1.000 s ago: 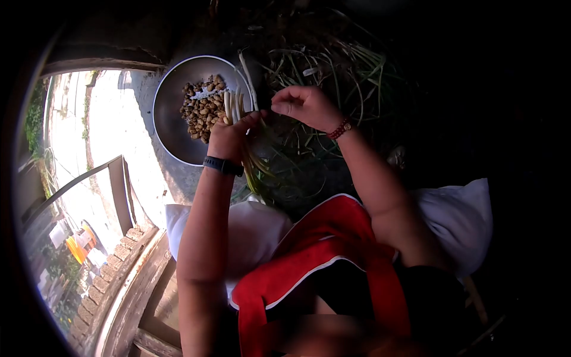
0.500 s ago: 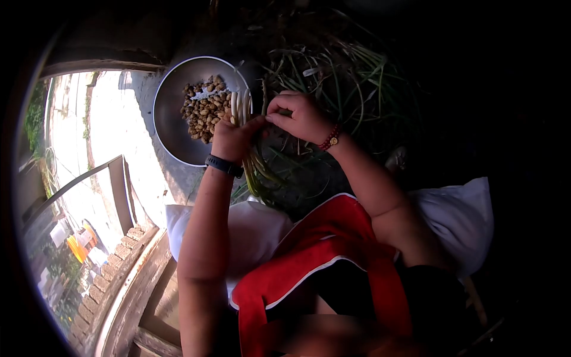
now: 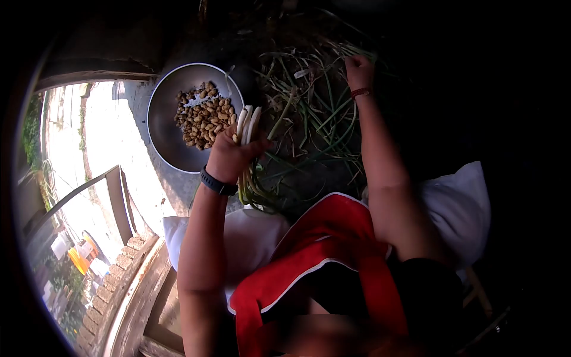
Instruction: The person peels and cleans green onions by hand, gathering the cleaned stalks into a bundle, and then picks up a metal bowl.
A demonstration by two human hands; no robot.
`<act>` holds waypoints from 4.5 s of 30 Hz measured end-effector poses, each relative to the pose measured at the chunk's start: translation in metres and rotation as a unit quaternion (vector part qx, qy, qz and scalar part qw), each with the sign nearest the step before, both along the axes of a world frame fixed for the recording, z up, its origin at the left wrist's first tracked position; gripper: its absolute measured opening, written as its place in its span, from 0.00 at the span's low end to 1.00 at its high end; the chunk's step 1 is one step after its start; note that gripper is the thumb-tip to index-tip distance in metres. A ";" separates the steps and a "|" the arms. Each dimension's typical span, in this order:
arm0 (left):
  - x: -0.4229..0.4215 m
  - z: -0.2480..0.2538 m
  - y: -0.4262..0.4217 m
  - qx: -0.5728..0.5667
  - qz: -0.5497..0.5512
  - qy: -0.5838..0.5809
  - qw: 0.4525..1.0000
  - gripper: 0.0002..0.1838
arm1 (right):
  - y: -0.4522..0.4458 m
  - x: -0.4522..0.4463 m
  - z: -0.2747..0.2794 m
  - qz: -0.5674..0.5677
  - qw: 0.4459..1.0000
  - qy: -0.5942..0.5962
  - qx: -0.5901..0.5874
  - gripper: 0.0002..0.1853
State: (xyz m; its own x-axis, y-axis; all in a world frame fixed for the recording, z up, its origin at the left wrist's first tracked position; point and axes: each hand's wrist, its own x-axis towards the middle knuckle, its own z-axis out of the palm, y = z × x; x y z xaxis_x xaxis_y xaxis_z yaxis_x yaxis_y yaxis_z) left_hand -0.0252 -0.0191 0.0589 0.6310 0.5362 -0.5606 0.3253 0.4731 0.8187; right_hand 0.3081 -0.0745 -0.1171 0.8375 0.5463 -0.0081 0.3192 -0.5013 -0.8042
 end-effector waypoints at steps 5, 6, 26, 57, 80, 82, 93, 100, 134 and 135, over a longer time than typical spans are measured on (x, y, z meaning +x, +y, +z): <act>-0.006 -0.001 0.001 0.002 0.016 -0.021 1.000 0.07 | -0.010 0.014 0.042 0.026 0.938 -0.341 -0.050 0.10; -0.007 -0.003 0.001 0.004 0.017 -0.020 1.000 0.07 | -0.006 -0.001 0.061 0.047 0.895 -0.440 -0.047 0.10; 0.001 -0.026 0.000 -0.030 0.145 -0.049 0.988 0.06 | 0.014 -0.179 0.127 0.259 0.758 0.570 0.182 0.07; 0.008 -0.010 0.001 -0.051 0.070 -0.016 0.996 0.04 | 0.016 -0.103 0.119 0.285 0.935 0.199 0.074 0.12; 0.013 -0.010 0.002 0.005 0.029 0.028 0.999 0.05 | 0.018 -0.112 0.107 0.432 0.862 0.151 0.217 0.05; 0.014 -0.010 0.004 -0.005 0.033 0.030 0.999 0.06 | 0.019 -0.113 0.111 0.515 0.829 0.064 0.210 0.08; 0.000 -0.021 0.014 -0.044 0.131 0.020 0.990 0.05 | 0.015 -0.122 0.074 0.632 0.752 -0.185 0.021 0.11; 0.008 -0.021 0.010 -0.033 0.144 0.036 0.988 0.06 | 0.007 -0.148 0.071 0.515 0.825 -0.231 -0.014 0.12; 0.010 -0.033 -0.009 0.093 0.072 0.021 0.993 0.11 | 0.021 -0.149 0.101 0.280 0.828 0.471 0.120 0.12; 0.012 -0.032 -0.010 0.074 0.101 0.007 0.992 0.11 | 0.020 -0.150 0.107 0.304 0.814 0.479 0.120 0.10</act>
